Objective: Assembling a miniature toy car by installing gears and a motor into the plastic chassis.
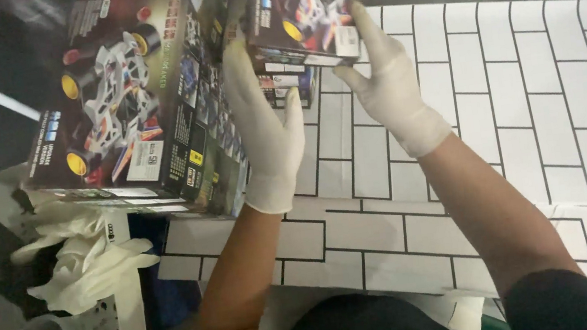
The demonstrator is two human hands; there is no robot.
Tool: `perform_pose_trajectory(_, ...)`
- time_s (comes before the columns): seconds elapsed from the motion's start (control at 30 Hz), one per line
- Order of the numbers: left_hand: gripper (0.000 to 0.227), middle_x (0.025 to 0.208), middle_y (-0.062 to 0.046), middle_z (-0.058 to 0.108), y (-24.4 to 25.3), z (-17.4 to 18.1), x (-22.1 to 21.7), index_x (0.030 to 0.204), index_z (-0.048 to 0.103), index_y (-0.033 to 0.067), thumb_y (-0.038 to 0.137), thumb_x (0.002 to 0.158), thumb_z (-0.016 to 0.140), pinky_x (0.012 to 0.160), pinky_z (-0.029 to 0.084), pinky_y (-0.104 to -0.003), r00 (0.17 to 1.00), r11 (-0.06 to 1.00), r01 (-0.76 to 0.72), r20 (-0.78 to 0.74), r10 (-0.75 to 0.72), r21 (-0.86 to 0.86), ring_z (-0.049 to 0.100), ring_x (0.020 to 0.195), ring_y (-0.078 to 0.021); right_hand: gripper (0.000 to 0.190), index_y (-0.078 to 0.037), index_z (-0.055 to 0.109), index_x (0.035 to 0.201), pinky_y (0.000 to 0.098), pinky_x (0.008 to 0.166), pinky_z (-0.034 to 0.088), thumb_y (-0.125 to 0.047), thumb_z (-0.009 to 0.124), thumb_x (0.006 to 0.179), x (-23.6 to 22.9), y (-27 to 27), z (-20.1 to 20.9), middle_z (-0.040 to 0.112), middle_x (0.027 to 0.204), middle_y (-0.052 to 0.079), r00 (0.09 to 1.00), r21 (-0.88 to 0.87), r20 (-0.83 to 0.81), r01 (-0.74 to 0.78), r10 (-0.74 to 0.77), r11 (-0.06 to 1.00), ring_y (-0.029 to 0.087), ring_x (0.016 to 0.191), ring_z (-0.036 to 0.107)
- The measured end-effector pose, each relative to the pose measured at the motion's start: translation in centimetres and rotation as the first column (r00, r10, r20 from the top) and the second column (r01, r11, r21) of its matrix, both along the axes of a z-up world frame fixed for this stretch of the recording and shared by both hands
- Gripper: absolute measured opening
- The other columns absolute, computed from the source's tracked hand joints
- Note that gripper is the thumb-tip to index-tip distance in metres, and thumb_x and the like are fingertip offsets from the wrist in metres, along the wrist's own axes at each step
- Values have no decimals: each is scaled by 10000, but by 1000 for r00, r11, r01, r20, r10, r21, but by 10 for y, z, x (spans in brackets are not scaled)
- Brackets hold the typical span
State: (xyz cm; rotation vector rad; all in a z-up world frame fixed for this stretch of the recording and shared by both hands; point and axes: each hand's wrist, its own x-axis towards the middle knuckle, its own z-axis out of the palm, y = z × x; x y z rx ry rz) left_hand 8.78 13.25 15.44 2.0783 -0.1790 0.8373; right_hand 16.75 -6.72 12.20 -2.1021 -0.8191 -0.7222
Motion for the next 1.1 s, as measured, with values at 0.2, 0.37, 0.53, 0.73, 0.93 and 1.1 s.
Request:
perform_pose_trajectory(0.2,668,1614,-235,317,-10,-82,-28,1534,297,13,37,952,624,1298,235,-575,995,995,95,-34,-94,30,270,1540,-433,863,-155,319,1590,497,1039,492,-151,860,916,68,33,-43,586,1478,174,994,-196,50,108,-100,975,363,1319,601)
perform_pose_trajectory(0.37,686,1542,-235,389,-14,-91,-33,1503,314,21,6,920,675,1260,312,-546,992,990,126,-29,-124,59,372,1467,-427,769,-115,393,1540,482,1019,497,-142,804,891,56,48,-27,570,1443,194,995,-142,-35,85,-91,986,400,1260,605)
perform_pose_trajectory(0.53,700,1486,-225,462,-27,-86,-30,1465,384,15,-37,833,680,1226,340,-520,984,985,165,-75,-160,55,435,1410,-408,714,-113,389,1541,494,867,559,-214,746,930,60,56,-26,602,1377,208,986,-163,-10,162,-166,973,407,1117,646)
perform_pose_trajectory(0.73,667,1474,-184,489,-54,-102,-31,1473,430,49,22,862,696,1212,353,-542,963,953,269,-35,-267,138,440,1389,-412,1013,-92,104,1641,477,1231,391,-197,853,967,31,19,-34,331,1672,203,995,-139,-72,57,-68,989,382,1513,422)
perform_pose_trajectory(0.93,888,1543,-246,394,-81,-123,-38,1581,300,139,544,883,670,1121,112,-765,833,785,505,-441,-335,358,220,1482,-536,442,-275,669,1289,452,1073,430,-369,793,876,-20,-111,-78,663,1216,-15,889,-380,-257,266,-378,886,219,1274,590)
perform_pose_trajectory(1.1,935,1560,-245,394,-92,-140,-49,1596,299,130,713,900,521,1119,39,-758,785,789,559,-471,-404,256,183,1487,-523,376,-189,737,1289,460,914,528,-305,805,937,-62,-310,-104,727,1166,62,492,-485,-35,753,-870,445,317,1048,689)
